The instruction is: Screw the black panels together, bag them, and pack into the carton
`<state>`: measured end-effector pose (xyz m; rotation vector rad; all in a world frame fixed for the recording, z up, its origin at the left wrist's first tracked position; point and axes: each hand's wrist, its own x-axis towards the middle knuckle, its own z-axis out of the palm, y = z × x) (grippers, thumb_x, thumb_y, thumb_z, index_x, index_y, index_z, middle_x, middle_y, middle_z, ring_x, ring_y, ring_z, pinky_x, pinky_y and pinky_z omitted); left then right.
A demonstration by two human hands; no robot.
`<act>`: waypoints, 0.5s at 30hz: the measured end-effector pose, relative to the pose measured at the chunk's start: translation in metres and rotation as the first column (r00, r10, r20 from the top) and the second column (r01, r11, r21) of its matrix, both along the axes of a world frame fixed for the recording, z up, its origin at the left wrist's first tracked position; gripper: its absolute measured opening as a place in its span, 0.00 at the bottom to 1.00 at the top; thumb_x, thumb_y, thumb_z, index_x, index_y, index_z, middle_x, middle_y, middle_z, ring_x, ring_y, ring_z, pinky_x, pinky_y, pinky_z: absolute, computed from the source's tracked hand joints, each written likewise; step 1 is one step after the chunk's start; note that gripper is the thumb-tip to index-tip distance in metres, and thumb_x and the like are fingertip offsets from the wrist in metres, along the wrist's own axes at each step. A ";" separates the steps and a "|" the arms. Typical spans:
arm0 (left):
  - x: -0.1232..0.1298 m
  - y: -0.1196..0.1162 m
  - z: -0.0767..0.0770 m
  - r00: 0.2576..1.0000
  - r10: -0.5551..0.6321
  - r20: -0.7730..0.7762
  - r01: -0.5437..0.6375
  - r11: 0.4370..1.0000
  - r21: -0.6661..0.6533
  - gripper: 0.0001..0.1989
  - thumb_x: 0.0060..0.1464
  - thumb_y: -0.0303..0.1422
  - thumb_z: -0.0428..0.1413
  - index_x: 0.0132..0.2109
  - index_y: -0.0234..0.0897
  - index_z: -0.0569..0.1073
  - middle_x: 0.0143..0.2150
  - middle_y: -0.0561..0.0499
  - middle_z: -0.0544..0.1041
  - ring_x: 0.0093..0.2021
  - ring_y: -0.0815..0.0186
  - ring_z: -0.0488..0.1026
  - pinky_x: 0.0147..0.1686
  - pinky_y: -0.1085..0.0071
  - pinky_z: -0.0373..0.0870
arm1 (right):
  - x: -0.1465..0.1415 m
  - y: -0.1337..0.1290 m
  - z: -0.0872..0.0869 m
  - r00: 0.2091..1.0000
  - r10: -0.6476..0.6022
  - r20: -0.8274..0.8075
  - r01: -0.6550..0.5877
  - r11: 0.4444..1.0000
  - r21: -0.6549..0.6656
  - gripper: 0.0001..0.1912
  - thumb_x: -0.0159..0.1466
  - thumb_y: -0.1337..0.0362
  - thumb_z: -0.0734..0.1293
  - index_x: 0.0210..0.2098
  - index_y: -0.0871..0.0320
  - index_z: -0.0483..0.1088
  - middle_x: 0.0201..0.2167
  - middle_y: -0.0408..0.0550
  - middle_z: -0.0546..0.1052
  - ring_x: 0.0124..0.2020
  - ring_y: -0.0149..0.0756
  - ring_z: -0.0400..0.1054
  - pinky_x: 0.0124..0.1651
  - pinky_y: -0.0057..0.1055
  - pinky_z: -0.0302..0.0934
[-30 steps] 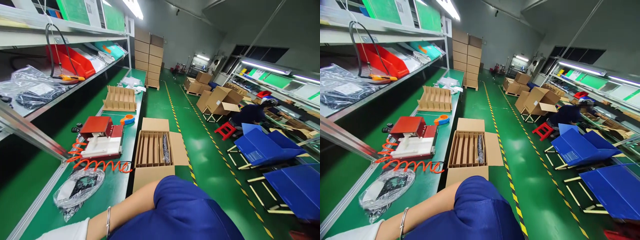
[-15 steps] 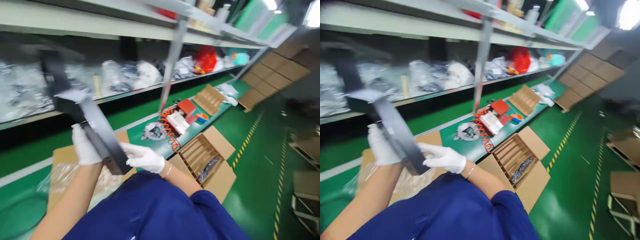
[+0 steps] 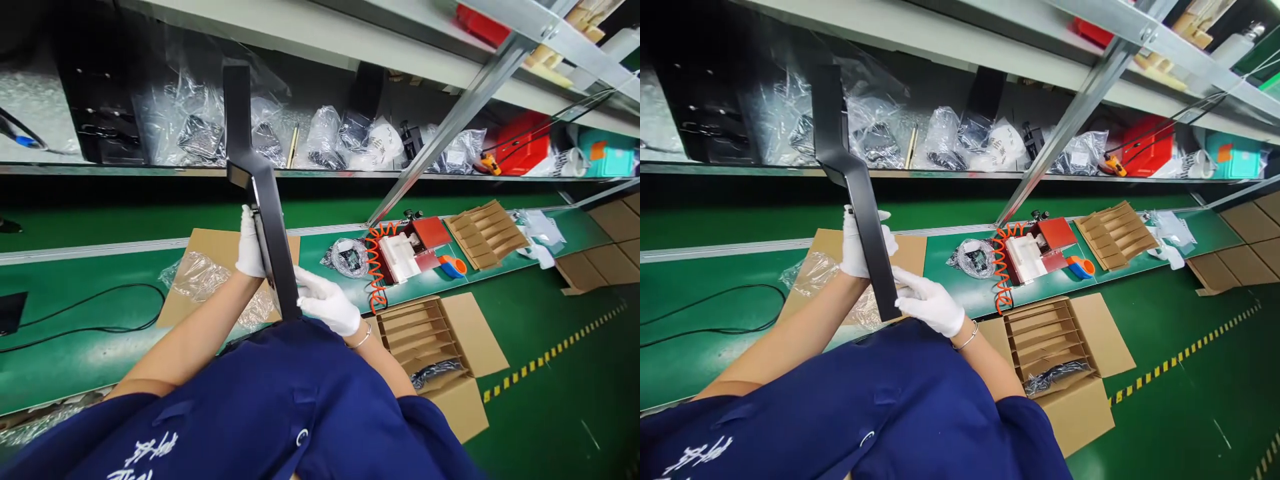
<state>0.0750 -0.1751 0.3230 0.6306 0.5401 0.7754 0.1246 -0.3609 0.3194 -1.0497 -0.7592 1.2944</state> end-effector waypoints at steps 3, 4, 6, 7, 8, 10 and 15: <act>-0.005 0.000 0.004 0.993 -0.115 0.040 0.115 0.993 0.001 0.31 0.66 0.57 0.39 0.39 0.38 0.74 0.14 0.57 0.64 0.13 0.69 0.61 0.13 0.72 0.61 | -0.001 -0.001 0.002 1.000 0.020 -0.002 -0.020 1.000 -0.021 0.42 0.55 0.50 0.78 0.66 0.53 0.67 0.63 0.51 0.72 0.47 0.36 0.73 0.54 0.34 0.68; -0.006 0.000 0.006 0.991 -0.124 0.048 0.124 0.992 0.010 0.31 0.65 0.58 0.39 0.39 0.38 0.74 0.14 0.57 0.63 0.12 0.68 0.61 0.13 0.72 0.61 | -0.002 -0.002 0.003 1.000 0.021 -0.006 -0.021 1.000 -0.023 0.41 0.56 0.50 0.78 0.65 0.53 0.68 0.63 0.51 0.72 0.48 0.36 0.74 0.55 0.34 0.68; -0.007 0.000 0.007 0.989 -0.134 0.058 0.132 0.991 0.024 0.31 0.65 0.59 0.40 0.38 0.38 0.74 0.13 0.57 0.63 0.12 0.68 0.61 0.13 0.72 0.61 | -0.002 -0.002 0.004 1.000 0.022 -0.007 -0.022 0.999 -0.025 0.39 0.56 0.50 0.78 0.63 0.53 0.70 0.64 0.52 0.71 0.52 0.39 0.74 0.57 0.36 0.67; -0.007 0.000 0.007 0.988 -0.142 0.063 0.140 0.990 0.030 0.31 0.64 0.59 0.41 0.38 0.38 0.74 0.13 0.57 0.63 0.12 0.68 0.61 0.13 0.72 0.62 | -0.002 -0.002 0.004 1.000 0.024 -0.002 -0.024 0.999 -0.024 0.38 0.56 0.50 0.78 0.63 0.53 0.70 0.64 0.52 0.72 0.54 0.40 0.74 0.59 0.37 0.67; -0.007 0.000 0.007 0.987 -0.144 0.069 0.142 0.989 0.034 0.31 0.63 0.60 0.42 0.38 0.38 0.74 0.13 0.58 0.63 0.12 0.68 0.61 0.13 0.72 0.62 | -0.002 -0.002 0.003 1.000 0.023 0.006 -0.023 0.999 -0.022 0.37 0.57 0.49 0.77 0.62 0.53 0.71 0.64 0.53 0.72 0.55 0.42 0.74 0.60 0.38 0.66; -0.008 0.000 0.007 0.987 -0.145 0.073 0.142 0.989 0.037 0.31 0.61 0.61 0.45 0.39 0.38 0.74 0.13 0.58 0.64 0.13 0.68 0.62 0.14 0.71 0.63 | 0.000 -0.001 0.001 0.999 0.026 0.041 -0.025 0.999 -0.022 0.36 0.57 0.48 0.76 0.62 0.53 0.72 0.63 0.54 0.73 0.57 0.43 0.74 0.62 0.40 0.66; -0.012 0.000 0.000 0.987 -0.152 0.047 0.150 0.987 0.056 0.33 0.55 0.65 0.49 0.39 0.38 0.75 0.14 0.58 0.64 0.14 0.67 0.64 0.14 0.70 0.63 | 0.004 0.001 -0.010 0.990 0.012 0.143 -0.006 0.999 -0.039 0.32 0.56 0.45 0.76 0.56 0.52 0.77 0.60 0.53 0.76 0.60 0.45 0.72 0.66 0.42 0.63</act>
